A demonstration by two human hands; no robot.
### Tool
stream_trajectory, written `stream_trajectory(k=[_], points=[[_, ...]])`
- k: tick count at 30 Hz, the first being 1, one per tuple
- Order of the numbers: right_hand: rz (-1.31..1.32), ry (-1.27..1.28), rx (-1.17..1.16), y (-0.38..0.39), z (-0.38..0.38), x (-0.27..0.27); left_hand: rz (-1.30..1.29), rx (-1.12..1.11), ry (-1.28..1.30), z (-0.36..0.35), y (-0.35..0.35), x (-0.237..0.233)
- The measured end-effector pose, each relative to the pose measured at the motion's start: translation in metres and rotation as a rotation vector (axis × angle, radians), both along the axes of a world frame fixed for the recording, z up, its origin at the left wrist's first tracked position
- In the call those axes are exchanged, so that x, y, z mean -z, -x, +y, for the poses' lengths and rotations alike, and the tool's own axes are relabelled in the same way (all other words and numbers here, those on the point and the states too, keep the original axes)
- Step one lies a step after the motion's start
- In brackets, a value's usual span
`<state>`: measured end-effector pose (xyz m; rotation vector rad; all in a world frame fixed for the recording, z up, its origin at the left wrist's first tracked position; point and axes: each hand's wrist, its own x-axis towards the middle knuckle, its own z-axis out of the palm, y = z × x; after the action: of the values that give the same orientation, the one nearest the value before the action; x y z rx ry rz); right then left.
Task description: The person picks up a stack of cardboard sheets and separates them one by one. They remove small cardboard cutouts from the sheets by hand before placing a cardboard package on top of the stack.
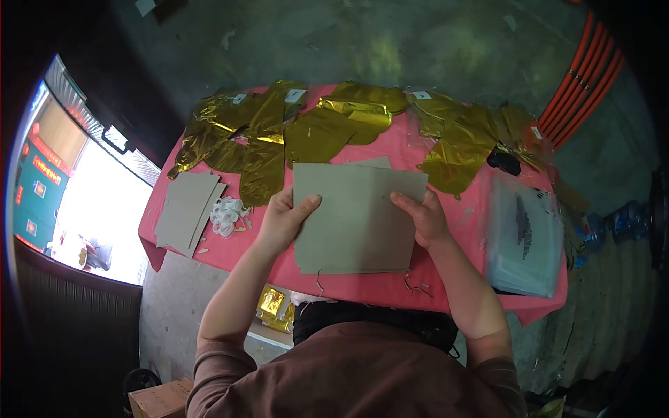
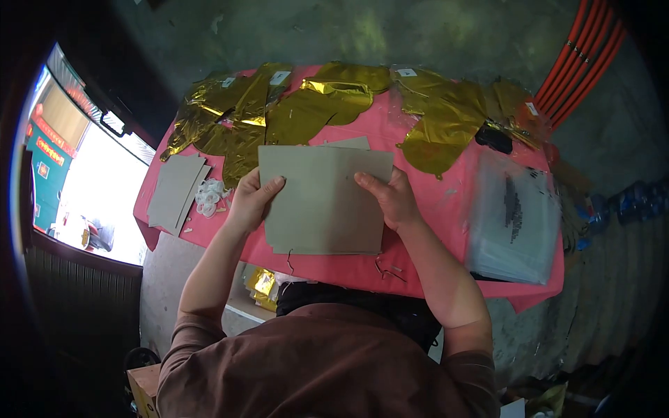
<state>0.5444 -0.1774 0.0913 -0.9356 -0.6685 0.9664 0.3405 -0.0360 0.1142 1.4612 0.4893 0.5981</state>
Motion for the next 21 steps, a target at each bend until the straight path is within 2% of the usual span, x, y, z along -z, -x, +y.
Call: stream_trajectory(k=[2, 4, 5, 7, 8, 10, 14, 16, 20, 21], points=[[-0.051, 0.026, -0.007, -0.002, 0.001, -0.002, -0.067, -0.013, 0.045, -0.005, 0.002, 0.003], [-0.319, -0.061, 0.090, -0.004, 0.001, -0.013, -0.172, -0.113, -0.061, -0.012, 0.002, 0.000], [-0.320, -0.059, 0.091, -0.003, 0.000, -0.017, -0.173, -0.113, -0.059, -0.014, 0.004, -0.003], [-0.824, -0.089, 0.428, -0.001, -0.004, -0.028, -0.202, -0.138, -0.167, -0.018, 0.008, -0.007], [-0.825, -0.087, 0.426, 0.001, -0.006, -0.037, -0.202, -0.139, -0.164, -0.019, 0.008, -0.006], [-1.473, -0.220, 0.730, 0.003, -0.009, -0.057, -0.221, -0.194, -0.240, -0.019, 0.009, -0.003], [-1.588, -0.258, 0.790, 0.019, -0.012, -0.078, -0.189, -0.229, -0.236, -0.020, 0.012, 0.001], [-1.420, -0.230, 0.455, 0.017, -0.015, -0.079, -0.198, -0.228, -0.266, -0.022, 0.012, 0.002], [-1.576, -0.218, 0.460, 0.019, -0.012, -0.075, -0.212, -0.188, -0.227, -0.018, 0.013, 0.010], [-1.633, -0.204, 0.531, 0.021, -0.010, -0.079, -0.205, -0.177, -0.248, -0.016, 0.014, 0.011]])
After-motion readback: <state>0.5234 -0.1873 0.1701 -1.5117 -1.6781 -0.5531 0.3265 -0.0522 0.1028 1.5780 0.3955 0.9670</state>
